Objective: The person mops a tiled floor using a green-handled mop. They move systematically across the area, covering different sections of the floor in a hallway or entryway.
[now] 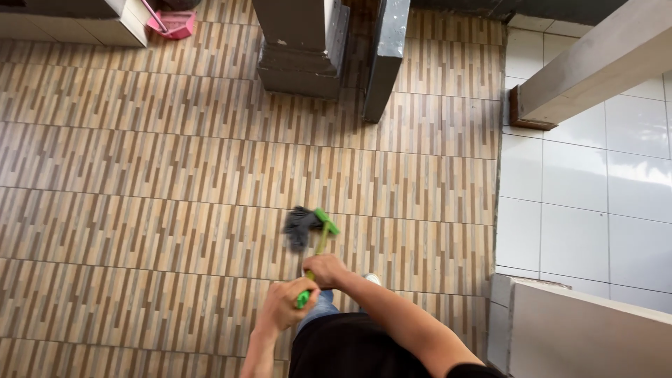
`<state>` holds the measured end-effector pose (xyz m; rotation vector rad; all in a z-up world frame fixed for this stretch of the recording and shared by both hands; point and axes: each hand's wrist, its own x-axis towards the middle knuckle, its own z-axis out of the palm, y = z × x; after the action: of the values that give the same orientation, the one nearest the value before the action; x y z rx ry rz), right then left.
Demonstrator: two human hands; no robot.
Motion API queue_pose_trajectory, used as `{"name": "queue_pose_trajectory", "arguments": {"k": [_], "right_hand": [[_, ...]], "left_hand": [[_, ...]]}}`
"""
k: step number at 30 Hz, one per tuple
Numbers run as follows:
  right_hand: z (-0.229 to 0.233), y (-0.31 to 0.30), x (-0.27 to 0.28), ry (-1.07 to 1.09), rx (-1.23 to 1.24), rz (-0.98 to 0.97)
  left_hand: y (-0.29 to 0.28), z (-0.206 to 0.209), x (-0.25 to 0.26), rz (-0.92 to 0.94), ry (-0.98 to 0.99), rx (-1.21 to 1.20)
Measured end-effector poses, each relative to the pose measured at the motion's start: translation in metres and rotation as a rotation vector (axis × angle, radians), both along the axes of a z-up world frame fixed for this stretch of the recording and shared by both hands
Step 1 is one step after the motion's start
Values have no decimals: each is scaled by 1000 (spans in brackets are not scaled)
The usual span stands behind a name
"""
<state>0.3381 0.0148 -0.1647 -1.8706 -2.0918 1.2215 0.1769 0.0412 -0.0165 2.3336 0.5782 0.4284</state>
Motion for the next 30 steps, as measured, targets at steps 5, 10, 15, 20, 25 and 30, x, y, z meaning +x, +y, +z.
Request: {"name": "queue_pose_trajectory", "arguments": {"k": [5,10,15,20,25,30], "right_hand": [[-35,-135,107,-128,43,-285],[-38,-271,196,-201,-120,-587],[-46,-358,241,-127,-97,-982],[-34,-335,222,-221,8,-882],[-48,-254,145,-186,58,-730],[-27,-162,27,47,270,-554]], "left_hand": [[-65,-35,103,-290,-48,-160],[-158,-102,216,-661,60,-459],[-217,-104,287,-950,346,-312],[-196,-100,254,-863,296,-328],[-147,-101,142,-566,174,-289],[-84,-14,16,-401,226,-175]]}}
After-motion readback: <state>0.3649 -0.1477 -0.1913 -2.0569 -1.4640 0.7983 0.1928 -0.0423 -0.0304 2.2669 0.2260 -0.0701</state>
